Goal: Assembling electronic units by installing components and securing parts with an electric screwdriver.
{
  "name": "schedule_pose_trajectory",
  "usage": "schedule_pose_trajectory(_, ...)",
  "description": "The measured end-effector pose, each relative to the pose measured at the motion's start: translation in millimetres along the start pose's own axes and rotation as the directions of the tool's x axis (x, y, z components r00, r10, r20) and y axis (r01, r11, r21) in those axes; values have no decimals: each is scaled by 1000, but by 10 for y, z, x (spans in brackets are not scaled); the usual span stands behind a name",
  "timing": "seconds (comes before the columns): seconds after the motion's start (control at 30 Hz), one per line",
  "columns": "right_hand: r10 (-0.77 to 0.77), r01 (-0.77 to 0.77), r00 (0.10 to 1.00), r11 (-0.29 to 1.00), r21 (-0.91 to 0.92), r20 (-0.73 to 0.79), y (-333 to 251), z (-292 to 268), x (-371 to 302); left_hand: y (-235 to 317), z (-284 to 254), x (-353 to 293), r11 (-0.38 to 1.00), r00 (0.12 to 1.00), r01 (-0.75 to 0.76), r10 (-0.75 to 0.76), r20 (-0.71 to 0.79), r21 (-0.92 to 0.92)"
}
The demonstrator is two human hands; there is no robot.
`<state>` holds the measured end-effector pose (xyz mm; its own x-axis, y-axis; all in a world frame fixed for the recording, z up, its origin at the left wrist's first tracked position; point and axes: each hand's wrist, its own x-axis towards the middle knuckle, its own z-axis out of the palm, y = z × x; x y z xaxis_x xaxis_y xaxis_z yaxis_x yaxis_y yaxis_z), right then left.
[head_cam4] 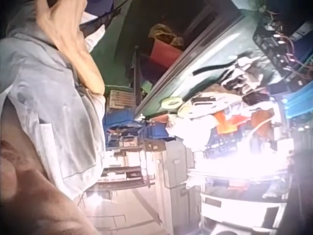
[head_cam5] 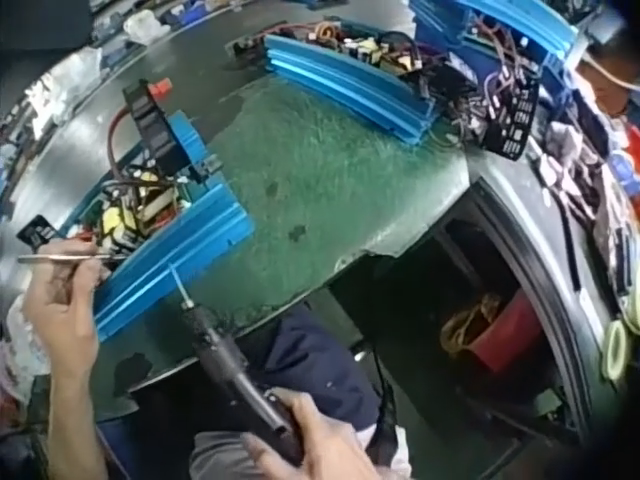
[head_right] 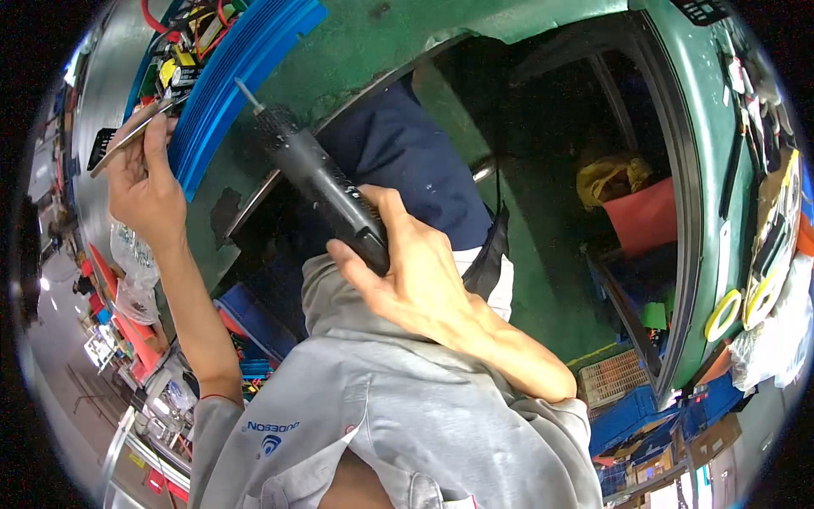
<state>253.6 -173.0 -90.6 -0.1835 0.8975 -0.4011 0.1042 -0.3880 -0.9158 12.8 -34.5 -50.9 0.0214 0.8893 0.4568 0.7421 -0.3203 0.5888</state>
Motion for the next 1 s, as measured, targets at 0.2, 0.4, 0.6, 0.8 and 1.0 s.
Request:
schedule_pose_trajectory(0.2, -93, 94, 995, 995, -24, 28, -17, 3, 73, -59, 21, 8, 996, 999, -17, 13, -42, -88)
schedule_pose_trajectory(0.4, -38, 39, 998, 999, -36, 52, -64, -6, 104, -75, 25, 6, 995, 998, -44, 41, -42, -85)
schedule_pose_trajectory(0.6, -63, 64, 998, 997, -49, 19, -31, 31, 98, -112, 17, 0, 995, 998, -47, 43, -49, -93)
schedule_pose_trajectory(0.8, 0, -14, 992, 994, 106, 125, -3, -61, 164, -161, 54, 49, 993, 996, -83, 80, -39, -86)
schedule_pose_trajectory(1.0, 42, -180, 946, 893, 412, 323, 91, -119, 252, -9, -59, 100, 999, 999, 34, -35, 41, 12)
